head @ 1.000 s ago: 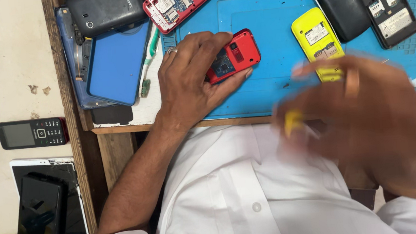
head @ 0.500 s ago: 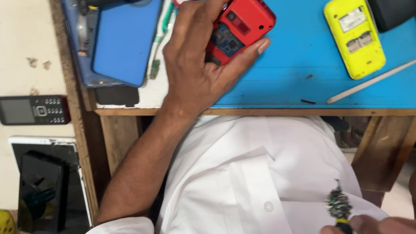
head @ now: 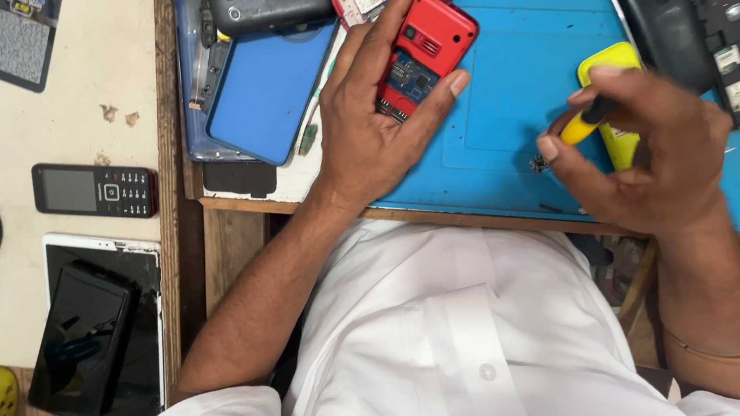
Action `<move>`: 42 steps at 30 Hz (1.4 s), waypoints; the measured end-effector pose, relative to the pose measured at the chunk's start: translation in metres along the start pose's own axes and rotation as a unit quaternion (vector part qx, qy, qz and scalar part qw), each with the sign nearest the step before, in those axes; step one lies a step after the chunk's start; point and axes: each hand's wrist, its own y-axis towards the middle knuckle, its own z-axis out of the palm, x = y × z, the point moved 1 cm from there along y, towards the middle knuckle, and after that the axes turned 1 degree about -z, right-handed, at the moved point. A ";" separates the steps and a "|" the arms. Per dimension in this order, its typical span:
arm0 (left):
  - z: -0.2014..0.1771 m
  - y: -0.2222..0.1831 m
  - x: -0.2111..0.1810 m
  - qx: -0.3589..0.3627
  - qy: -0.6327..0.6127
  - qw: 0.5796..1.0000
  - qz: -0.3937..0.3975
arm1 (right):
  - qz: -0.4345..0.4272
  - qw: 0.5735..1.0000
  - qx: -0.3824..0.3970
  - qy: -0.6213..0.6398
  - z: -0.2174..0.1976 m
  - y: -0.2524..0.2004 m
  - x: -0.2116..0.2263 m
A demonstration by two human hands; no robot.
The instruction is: The person disassembles a red mobile phone using a screwdriver, removes the back cover and internal components, and then reassembles the device by aligning the keypad and screen assembly back into the casing.
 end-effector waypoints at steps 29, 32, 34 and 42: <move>-0.001 0.006 -0.005 0.070 0.025 0.997 0.012 | 0.063 0.993 -0.038 0.096 0.010 -0.012 -0.020; -0.001 0.007 -0.006 0.076 0.023 0.997 0.003 | 0.056 0.994 -0.039 0.090 0.010 -0.012 -0.020; -0.001 0.007 -0.006 0.086 0.016 0.996 -0.006 | 0.059 0.993 -0.038 0.095 0.010 -0.012 -0.021; -0.004 0.008 -0.008 0.127 -0.026 0.991 0.035 | 0.062 0.990 -0.049 0.116 0.007 -0.016 -0.024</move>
